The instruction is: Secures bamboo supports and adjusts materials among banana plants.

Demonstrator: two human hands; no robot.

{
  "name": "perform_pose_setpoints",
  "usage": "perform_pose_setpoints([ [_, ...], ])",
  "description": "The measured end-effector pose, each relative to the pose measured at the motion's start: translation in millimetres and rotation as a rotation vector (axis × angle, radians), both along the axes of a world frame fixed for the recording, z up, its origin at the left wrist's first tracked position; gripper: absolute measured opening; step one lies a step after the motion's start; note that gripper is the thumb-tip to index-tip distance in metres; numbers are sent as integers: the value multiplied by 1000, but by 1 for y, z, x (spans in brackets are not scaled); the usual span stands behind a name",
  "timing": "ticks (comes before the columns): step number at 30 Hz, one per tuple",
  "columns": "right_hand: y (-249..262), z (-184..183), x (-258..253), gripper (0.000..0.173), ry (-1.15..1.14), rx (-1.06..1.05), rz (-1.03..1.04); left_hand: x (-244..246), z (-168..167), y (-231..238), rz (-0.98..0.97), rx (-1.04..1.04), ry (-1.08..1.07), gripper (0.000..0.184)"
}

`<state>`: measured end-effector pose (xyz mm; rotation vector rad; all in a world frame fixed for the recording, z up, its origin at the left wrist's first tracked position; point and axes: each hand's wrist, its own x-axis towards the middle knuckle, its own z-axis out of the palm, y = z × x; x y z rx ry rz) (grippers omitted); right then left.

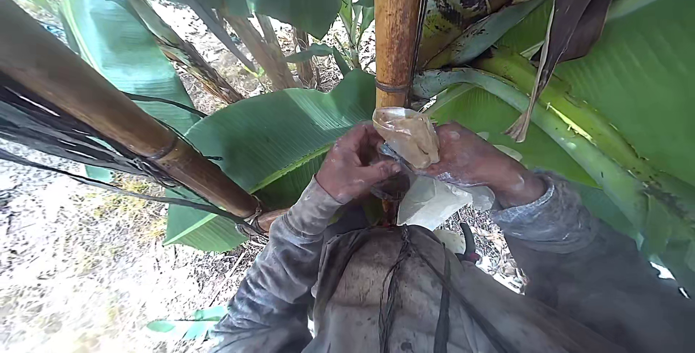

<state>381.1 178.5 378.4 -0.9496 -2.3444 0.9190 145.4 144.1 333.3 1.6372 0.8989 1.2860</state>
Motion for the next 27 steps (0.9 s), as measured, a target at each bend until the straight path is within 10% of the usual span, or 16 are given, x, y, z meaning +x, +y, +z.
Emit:
perform_pose_setpoints([
  [9, 21, -2, -18, 9, 667, -305, -154, 17, -31, -1, 151, 122, -62, 12],
  [12, 16, -3, -24, 9, 552, -229, -127, 18, -25, -1, 120, 48, 20, 37],
  [15, 15, -7, -20, 10, 411, -162, -101, 14, -10, 2, 138, 102, 80, 18],
  [22, 9, -19, -3, 14, 188, -203, -87, 14, -15, 5, -404, -137, -665, 36],
  [27, 21, -19, -10, 22, 180, -248, -95, 11, -12, 7, -394, -134, -616, 42],
])
